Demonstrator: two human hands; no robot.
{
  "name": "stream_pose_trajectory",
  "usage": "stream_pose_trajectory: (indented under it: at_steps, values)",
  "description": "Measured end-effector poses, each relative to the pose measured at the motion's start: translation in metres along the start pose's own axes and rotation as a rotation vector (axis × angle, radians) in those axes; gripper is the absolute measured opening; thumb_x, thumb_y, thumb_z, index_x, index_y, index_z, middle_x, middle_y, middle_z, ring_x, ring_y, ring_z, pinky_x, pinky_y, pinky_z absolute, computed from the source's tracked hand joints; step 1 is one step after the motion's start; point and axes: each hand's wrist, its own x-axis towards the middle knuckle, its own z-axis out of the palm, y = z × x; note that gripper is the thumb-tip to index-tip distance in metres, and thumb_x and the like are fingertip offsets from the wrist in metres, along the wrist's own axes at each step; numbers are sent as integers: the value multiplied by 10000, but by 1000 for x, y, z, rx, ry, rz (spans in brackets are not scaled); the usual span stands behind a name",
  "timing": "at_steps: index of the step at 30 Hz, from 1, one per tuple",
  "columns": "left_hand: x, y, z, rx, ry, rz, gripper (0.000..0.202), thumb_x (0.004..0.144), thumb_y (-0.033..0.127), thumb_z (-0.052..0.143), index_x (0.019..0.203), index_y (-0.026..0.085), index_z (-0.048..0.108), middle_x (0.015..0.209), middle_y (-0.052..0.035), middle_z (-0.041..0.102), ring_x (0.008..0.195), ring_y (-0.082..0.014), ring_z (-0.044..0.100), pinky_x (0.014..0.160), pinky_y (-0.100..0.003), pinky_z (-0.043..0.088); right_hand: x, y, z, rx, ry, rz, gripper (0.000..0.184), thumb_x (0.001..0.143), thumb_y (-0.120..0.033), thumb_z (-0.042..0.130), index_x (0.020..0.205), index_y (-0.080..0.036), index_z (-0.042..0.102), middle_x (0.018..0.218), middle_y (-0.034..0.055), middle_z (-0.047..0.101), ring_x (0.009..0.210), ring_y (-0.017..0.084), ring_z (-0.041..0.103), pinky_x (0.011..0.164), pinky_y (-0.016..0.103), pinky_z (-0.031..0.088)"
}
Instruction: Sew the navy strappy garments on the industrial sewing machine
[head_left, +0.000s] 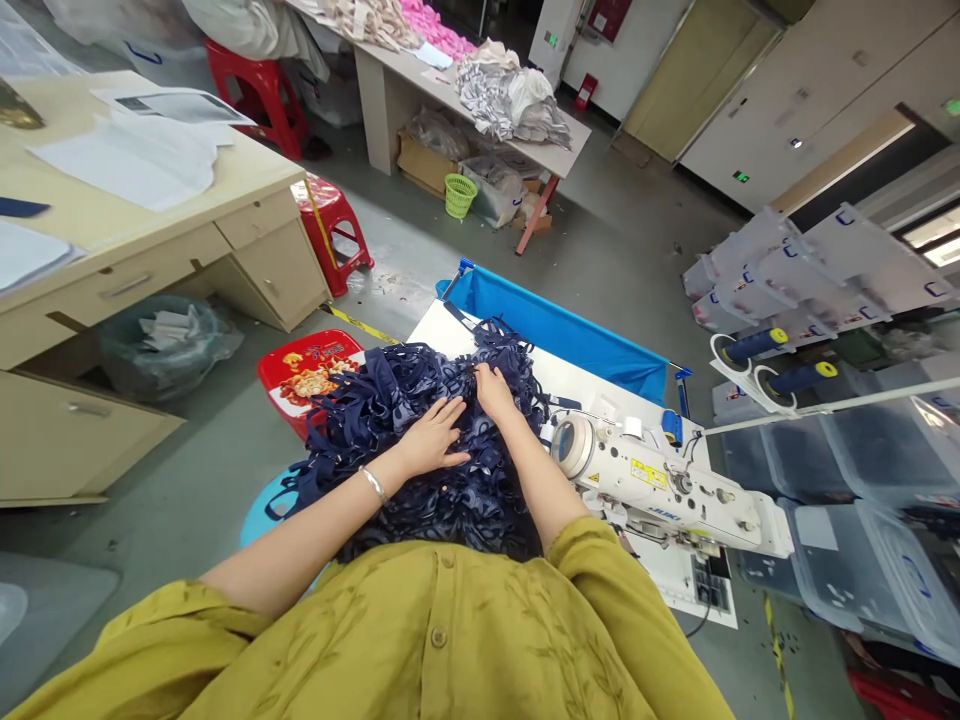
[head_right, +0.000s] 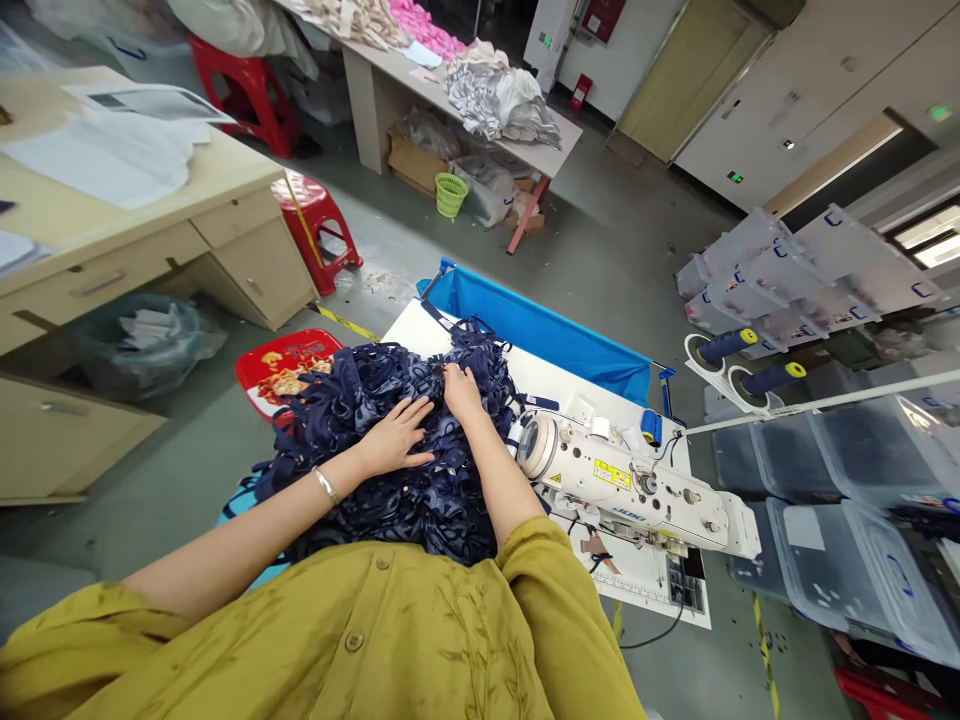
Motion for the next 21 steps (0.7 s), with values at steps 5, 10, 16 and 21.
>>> stream_pose_trajectory:
  at_steps: [5,10,16,21]
  values:
    - [13,-7,-7,3,46,-13,557,838,596,515,944,84,705,1432,-219,457,1414,-341,271,1178,-475,164,-31,16,-2,45,-39,7,210,991,-250,279,1107,-184,441,1038,121,674,1043,204,638,1006,396,408]
    - [25,-10,-5,-128,-32,6,504,812,565,548,977,107,678,1243,-204,611,1274,-341,478,1130,-477,286,-58,22,-4,156,-116,-14,217,1010,-331,244,1089,-231,419,921,18,705,836,138,699,827,269,506]
    - [5,-5,7,-170,-81,-91,486,886,538,440,1088,121,588,986,-145,675,895,-291,674,793,-384,529,-56,24,3,175,-39,44,294,1014,-316,174,1134,-206,419,1097,75,654,667,108,698,711,243,514]
    - [-9,2,16,-221,-62,-270,577,888,553,447,1238,94,437,1076,-173,674,916,-296,691,759,-373,538,-55,21,8,98,-55,23,169,945,-264,433,936,-207,592,982,57,665,755,143,678,746,255,495]
